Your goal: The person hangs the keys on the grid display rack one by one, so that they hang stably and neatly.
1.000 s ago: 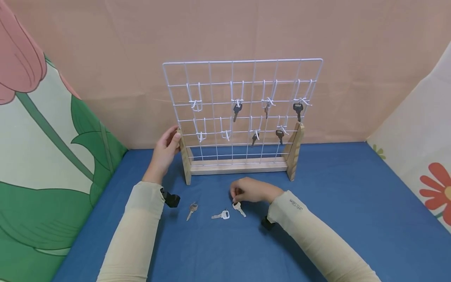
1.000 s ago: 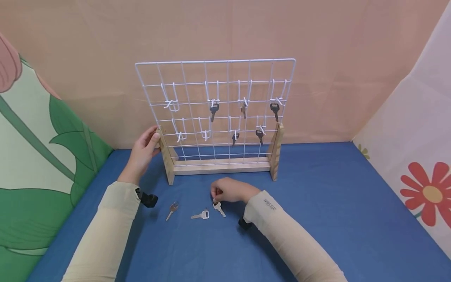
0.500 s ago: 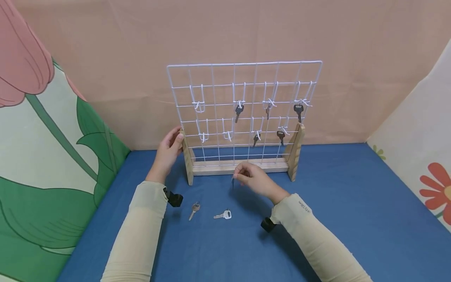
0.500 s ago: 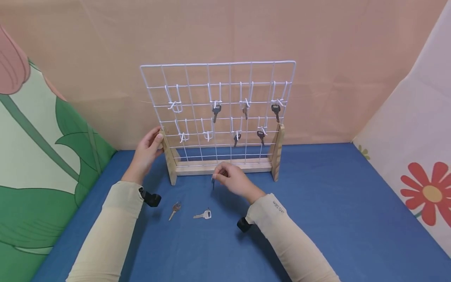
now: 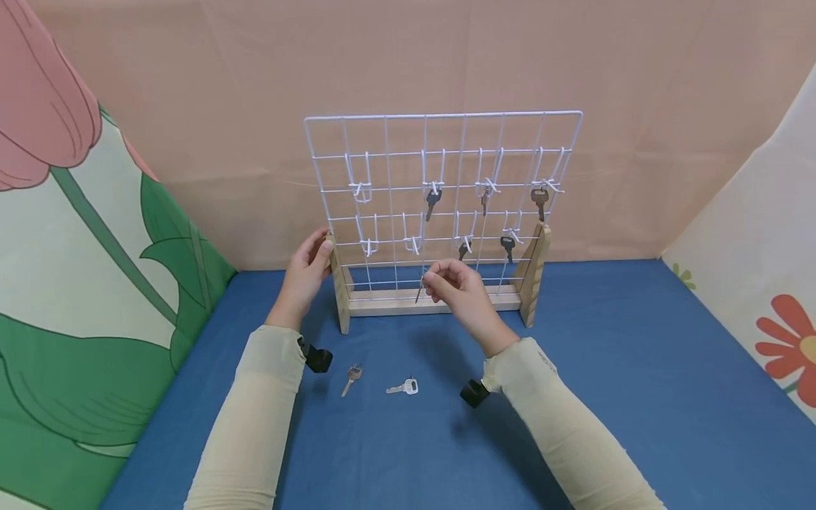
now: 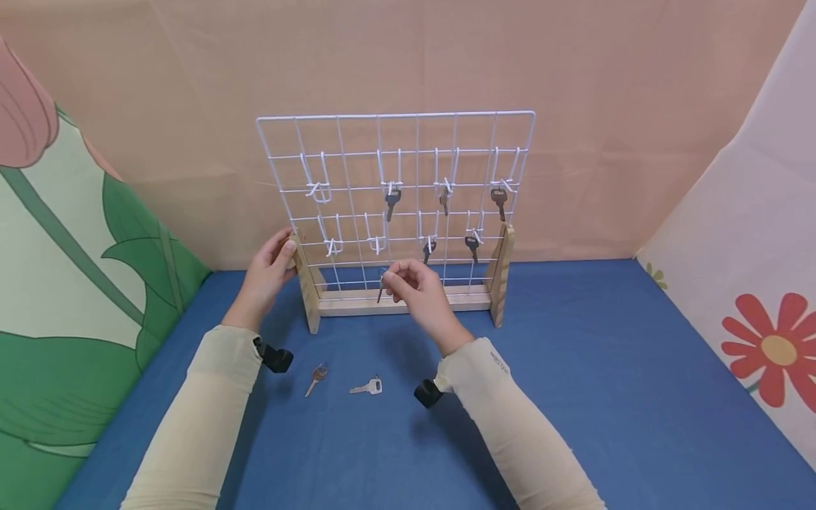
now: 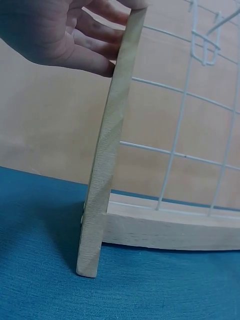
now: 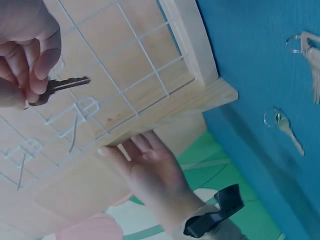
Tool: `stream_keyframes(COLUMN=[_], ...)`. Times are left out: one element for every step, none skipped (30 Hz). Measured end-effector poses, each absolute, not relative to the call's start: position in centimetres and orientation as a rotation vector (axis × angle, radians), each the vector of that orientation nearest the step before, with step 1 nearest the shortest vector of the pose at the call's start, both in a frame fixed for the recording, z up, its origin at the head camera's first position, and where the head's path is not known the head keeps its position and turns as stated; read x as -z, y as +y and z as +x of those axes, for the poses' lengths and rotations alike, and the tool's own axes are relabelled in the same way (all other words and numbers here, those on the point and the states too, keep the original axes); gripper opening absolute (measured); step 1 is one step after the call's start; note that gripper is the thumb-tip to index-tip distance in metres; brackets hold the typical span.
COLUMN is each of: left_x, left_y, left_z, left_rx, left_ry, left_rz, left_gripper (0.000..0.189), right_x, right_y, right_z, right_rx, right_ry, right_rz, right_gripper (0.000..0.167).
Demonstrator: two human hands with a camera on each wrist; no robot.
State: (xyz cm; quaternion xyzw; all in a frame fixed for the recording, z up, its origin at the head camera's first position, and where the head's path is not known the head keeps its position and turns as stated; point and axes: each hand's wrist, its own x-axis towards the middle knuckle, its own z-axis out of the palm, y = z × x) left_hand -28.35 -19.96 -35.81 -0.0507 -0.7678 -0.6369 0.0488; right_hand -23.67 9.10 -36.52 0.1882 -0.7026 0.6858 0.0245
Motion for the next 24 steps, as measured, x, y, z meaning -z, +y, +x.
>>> stream_keyframes(left_x=[35.8, 35.8, 35.9, 35.9, 35.9, 35.9, 35.9, 35.9, 35.9, 35.9, 35.9, 36.0, 36.0, 36.0, 36.0, 36.0, 36.0, 36.1, 36.0, 36.0, 36.0, 36.0, 36.0, 36.0], left_y=[-20.0, -20.0, -20.0, -20.0, -20.0, -20.0, -20.0, -20.0, -20.0, -20.0, -20.0, -20.0, -20.0, -20.0, -20.0, -20.0, -20.0, -20.0, -20.0, -20.0, -20.0, -20.1, -20.1, -20.1], left_z=[-28.4, -28.4, -28.4, -28.5, -28.5, -28.5, -28.5, -28.5, -28.5, -28.5, -28.5, -28.4, -28.4, -28.4, -28.4, -28.4, -28.4, -28.4, -28.4, -28.4, -28.4, -28.4, -28.5, -28.5], left_rx=[1.939, 1.941, 1.939, 1.942, 1.943, 1.941, 1.944, 1.946, 1.944, 1.942, 1.938, 1.941, 1.941, 1.940, 1.940, 1.942, 1.946, 1.948, 1.944, 1.944, 1.938, 1.933, 1.932, 1.928], left_ry=[-2.340, -2.338, -2.335, -2.333, -2.328, -2.326, -2.321, -2.317, -2.317, -2.318, -2.318, -2.314, -2.313, -2.313, -2.312, -2.309, -2.307, -2.306, -2.312, -2.314, -2.320, -2.325, -2.325, -2.327], left_rz=[-0.151, -0.151, -0.152, -0.154, -0.157, -0.159, -0.163, -0.167, -0.166, -0.163, -0.163, -0.166, -0.167, -0.167, -0.168, -0.172, -0.178, -0.178, -0.173, -0.172, -0.170, -0.169, -0.167, -0.162], left_gripper=[0.060, 0.060, 0.059, 0.059, 0.059, 0.059, 0.059, 0.059, 0.059, 0.059, 0.059, 0.059, 0.058, 0.058, 0.058, 0.057, 0.057, 0.057, 0.057, 0.057, 0.058, 0.058, 0.059, 0.058], right_x=[36.4, 36.3, 36.2, 36.2, 36.2, 36.1, 36.1, 36.0, 36.0, 36.0, 36.0, 36.0, 36.1, 36.1, 36.2, 36.2, 36.2, 36.3, 36.3, 36.3, 36.4, 36.4, 36.4, 36.5], right_y=[9.0, 8.9, 8.7, 8.7, 8.5, 8.4, 8.3, 8.1, 8.0, 7.7, 7.5, 7.4, 7.2, 7.1, 6.9, 6.8, 6.8, 6.7, 6.6, 6.6, 6.5, 6.4, 6.4, 6.3], right_z=[-23.7, -23.7, -23.8, -23.9, -23.9, -24.0, -24.1, -24.2, -24.3, -24.5, -24.6, -24.7, -24.9, -25.1, -25.2, -25.3, -25.4, -25.5, -25.5, -25.6, -25.7, -25.8, -25.9, -26.1], right_rx=[-2.131, -2.138, -2.146, -2.157, -2.173, -2.188, -2.201, -2.215, -2.238, -2.264, -2.291, -2.321, -2.349, -2.378, -2.405, -2.425, -2.437, -2.444, -2.444, -2.441, -2.443, -2.446, -2.449, -2.452], right_ry=[-2.155, -2.136, -2.119, -2.099, -2.079, -2.060, -2.042, -2.026, -2.004, -1.978, -1.954, -1.928, -1.900, -1.873, -1.848, -1.830, -1.823, -1.819, -1.819, -1.822, -1.821, -1.820, -1.820, -1.818], right_rz=[0.593, 0.604, 0.612, 0.622, 0.625, 0.629, 0.631, 0.630, 0.629, 0.626, 0.621, 0.614, 0.606, 0.595, 0.583, 0.567, 0.551, 0.538, 0.526, 0.515, 0.506, 0.495, 0.484, 0.476], right_gripper=[0.012, 0.012, 0.013, 0.013, 0.013, 0.013, 0.012, 0.012, 0.011, 0.010, 0.008, 0.007, 0.006, 0.004, 0.003, 0.003, 0.003, 0.003, 0.003, 0.004, 0.004, 0.004, 0.004, 0.004])
